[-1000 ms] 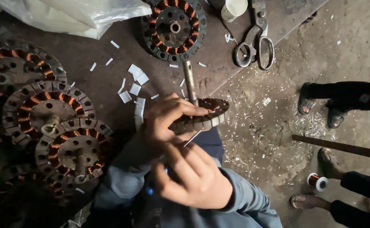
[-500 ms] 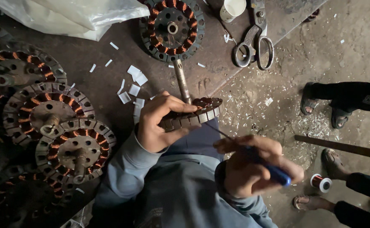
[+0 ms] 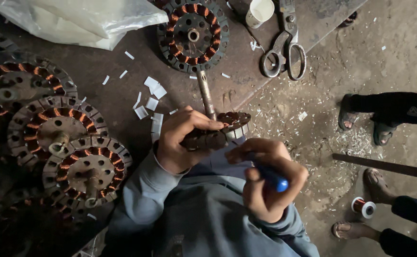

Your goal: The person inserts small white insulating pieces into the slots of a motor stator using a screwdriver and a metal rod. They repeatedly place the pieces and press them into position while handling the stator with both hands.

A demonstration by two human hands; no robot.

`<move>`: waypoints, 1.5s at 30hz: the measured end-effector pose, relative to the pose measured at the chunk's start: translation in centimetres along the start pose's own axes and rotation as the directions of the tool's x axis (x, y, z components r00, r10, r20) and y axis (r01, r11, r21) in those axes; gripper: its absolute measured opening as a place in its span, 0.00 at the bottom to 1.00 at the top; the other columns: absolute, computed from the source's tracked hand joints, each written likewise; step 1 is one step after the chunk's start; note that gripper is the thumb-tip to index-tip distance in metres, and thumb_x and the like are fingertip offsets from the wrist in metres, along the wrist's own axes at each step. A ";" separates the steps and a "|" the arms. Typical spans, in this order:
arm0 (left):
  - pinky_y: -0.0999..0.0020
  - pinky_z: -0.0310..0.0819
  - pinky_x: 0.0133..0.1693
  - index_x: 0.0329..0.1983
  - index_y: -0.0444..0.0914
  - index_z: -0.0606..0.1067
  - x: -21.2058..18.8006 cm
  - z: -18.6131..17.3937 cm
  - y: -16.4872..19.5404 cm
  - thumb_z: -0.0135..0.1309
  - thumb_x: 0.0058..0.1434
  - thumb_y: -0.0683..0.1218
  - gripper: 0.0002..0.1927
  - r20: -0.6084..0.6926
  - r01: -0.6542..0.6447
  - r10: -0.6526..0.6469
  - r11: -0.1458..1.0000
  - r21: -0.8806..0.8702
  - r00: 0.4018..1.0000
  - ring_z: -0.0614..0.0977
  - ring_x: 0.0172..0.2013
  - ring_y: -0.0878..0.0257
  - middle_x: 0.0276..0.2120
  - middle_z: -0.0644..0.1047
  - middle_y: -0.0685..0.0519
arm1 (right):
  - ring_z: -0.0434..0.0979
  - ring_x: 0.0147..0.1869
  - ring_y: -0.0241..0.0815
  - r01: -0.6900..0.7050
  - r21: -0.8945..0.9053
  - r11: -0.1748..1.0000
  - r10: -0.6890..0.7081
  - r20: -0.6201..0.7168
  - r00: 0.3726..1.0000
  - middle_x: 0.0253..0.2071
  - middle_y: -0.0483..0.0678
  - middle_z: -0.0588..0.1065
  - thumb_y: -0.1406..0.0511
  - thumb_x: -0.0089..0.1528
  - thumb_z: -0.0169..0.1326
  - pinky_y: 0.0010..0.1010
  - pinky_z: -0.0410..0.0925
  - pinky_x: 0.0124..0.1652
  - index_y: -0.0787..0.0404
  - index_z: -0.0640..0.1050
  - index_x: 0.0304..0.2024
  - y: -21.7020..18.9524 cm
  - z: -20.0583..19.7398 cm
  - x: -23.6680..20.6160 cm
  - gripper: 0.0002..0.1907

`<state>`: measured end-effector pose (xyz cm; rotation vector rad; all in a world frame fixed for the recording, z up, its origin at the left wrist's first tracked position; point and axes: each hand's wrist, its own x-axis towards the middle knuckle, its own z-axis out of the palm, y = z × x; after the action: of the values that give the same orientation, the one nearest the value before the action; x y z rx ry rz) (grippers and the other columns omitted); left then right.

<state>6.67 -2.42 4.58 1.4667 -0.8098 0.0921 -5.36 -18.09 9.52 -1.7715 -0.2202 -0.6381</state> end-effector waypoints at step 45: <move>0.73 0.79 0.46 0.51 0.33 0.75 0.2 0.7 -1.9 0.67 0.62 0.44 0.18 -0.262 0.303 -0.328 0.944 -0.132 0.908 0.84 0.41 0.70 0.41 0.84 0.53 | 0.75 0.51 0.50 0.015 -0.154 0.988 -0.014 0.002 1.000 0.49 0.58 0.72 0.76 0.65 0.52 0.37 0.68 0.55 0.68 0.70 0.47 8.7 1.5 -6.6 0.09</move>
<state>7.48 -3.35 3.01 1.4426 -0.3345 0.0172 -6.40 -18.20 -1.50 -1.9202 -0.1890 -0.6796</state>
